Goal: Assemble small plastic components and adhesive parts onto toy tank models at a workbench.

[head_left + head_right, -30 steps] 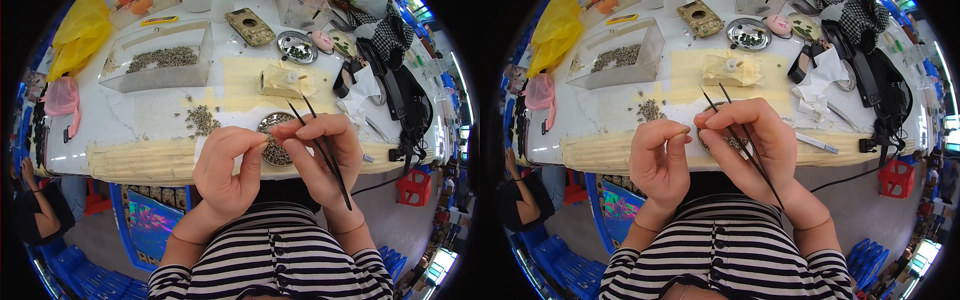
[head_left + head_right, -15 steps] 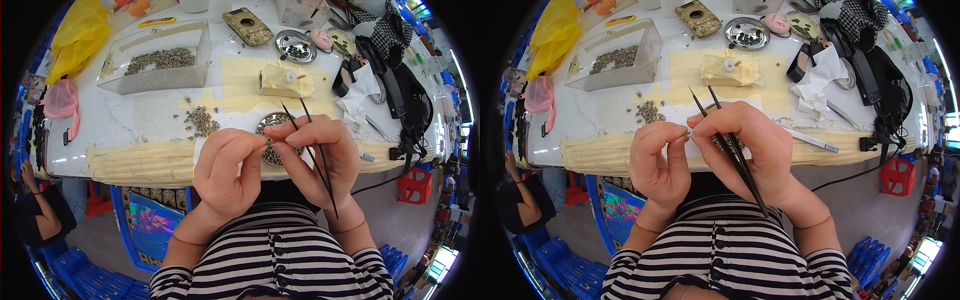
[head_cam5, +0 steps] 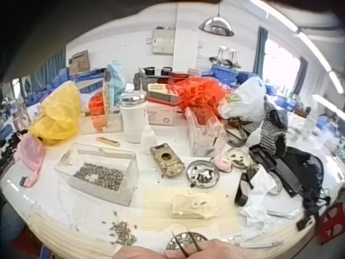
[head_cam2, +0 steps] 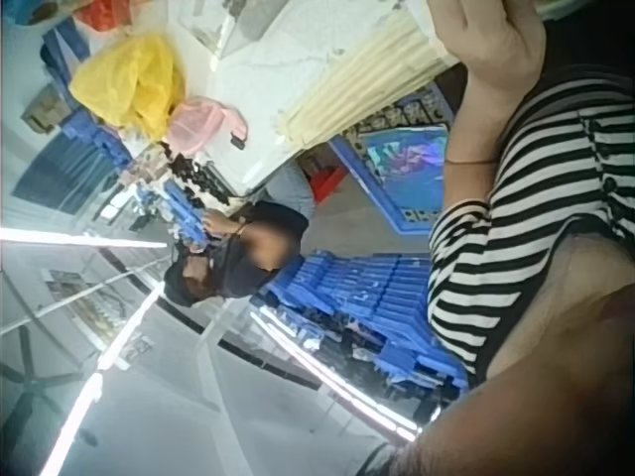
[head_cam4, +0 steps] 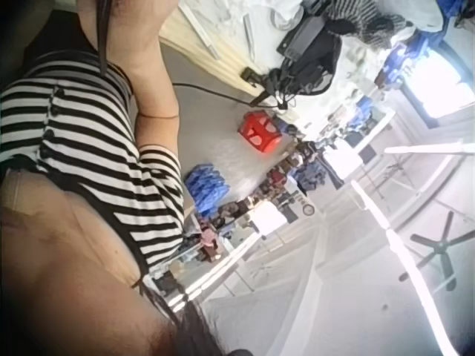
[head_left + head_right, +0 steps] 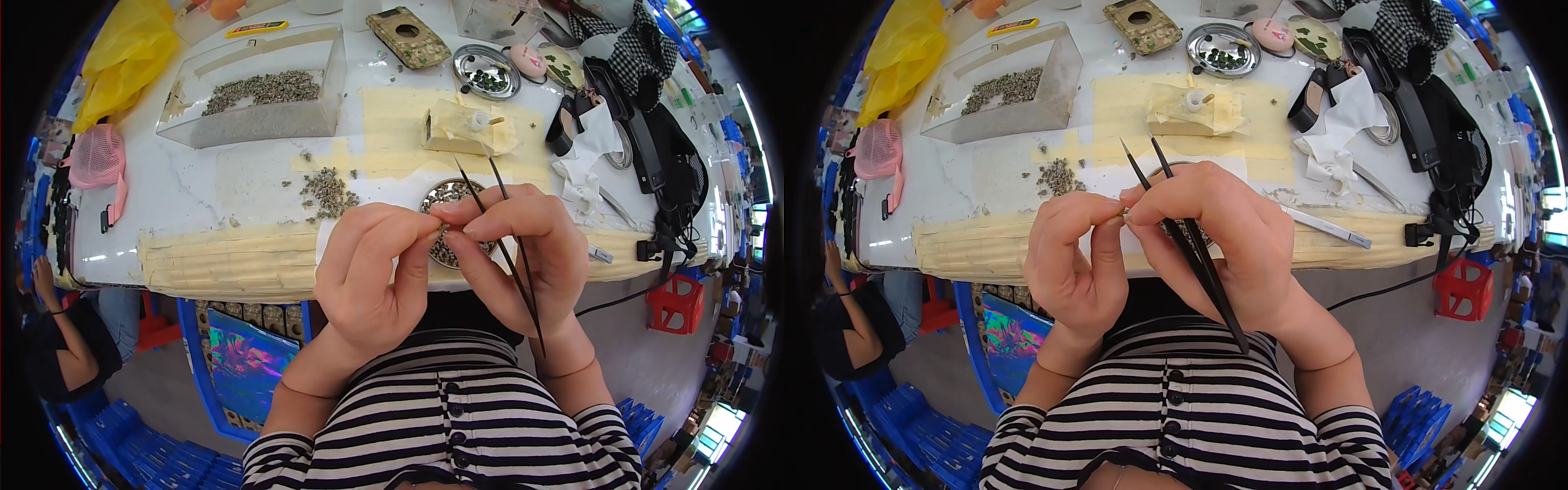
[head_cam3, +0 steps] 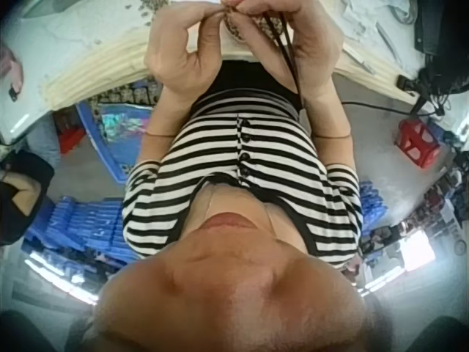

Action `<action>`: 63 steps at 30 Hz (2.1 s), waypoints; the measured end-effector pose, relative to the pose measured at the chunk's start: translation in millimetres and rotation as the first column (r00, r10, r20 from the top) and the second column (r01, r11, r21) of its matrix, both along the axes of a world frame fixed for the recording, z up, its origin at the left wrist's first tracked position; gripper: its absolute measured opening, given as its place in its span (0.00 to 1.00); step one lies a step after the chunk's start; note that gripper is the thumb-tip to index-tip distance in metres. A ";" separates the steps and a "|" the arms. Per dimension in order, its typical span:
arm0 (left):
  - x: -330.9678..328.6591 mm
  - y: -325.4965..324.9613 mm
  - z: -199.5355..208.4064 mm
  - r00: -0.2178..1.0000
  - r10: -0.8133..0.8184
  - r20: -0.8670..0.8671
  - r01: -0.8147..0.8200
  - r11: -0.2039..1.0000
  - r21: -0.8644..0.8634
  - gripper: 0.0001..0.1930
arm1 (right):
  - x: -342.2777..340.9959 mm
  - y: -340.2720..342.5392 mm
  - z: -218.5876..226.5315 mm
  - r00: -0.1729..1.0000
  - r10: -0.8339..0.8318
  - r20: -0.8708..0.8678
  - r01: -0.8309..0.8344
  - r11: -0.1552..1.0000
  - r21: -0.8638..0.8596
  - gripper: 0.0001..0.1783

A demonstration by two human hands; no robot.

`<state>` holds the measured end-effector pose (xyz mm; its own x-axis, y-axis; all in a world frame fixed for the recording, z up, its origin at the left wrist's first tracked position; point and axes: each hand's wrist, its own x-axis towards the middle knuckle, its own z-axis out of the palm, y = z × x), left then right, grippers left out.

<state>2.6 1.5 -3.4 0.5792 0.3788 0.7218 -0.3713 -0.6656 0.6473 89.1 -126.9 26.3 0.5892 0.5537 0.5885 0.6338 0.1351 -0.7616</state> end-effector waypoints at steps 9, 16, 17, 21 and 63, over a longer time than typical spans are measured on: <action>0.5 -0.1 0.3 1.000 -0.017 -0.009 0.017 1.000 -0.019 0.08 | 1.5 -0.5 -1.6 1.000 -0.011 -0.003 0.011 1.000 0.006 0.15; 1.2 0.2 -0.5 1.000 -0.019 0.004 0.019 1.000 0.001 0.09 | 1.1 -1.6 -0.8 1.000 -0.013 -0.017 0.013 1.000 0.005 0.15; 1.1 0.0 -0.8 1.000 -0.018 0.005 0.018 1.000 -0.002 0.09 | 1.1 -1.7 -0.9 1.000 -0.013 -0.014 0.013 1.000 0.004 0.15; 1.5 0.3 -2.4 1.000 -0.017 0.016 0.017 1.000 0.002 0.09 | 1.0 -1.3 -2.1 1.000 -0.014 -0.019 0.014 1.000 0.008 0.15; -0.8 -14.1 23.0 0.575 -0.487 0.657 0.222 -0.680 -0.698 0.13 | -0.1 -9.8 5.4 0.959 0.086 -0.270 -0.067 0.995 0.079 0.06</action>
<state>1.7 -12.6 19.7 0.9855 -0.1446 -0.0885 0.1483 0.9882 0.0373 89.1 -136.6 31.7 0.6899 0.5674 0.4495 0.3889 0.2331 -0.8913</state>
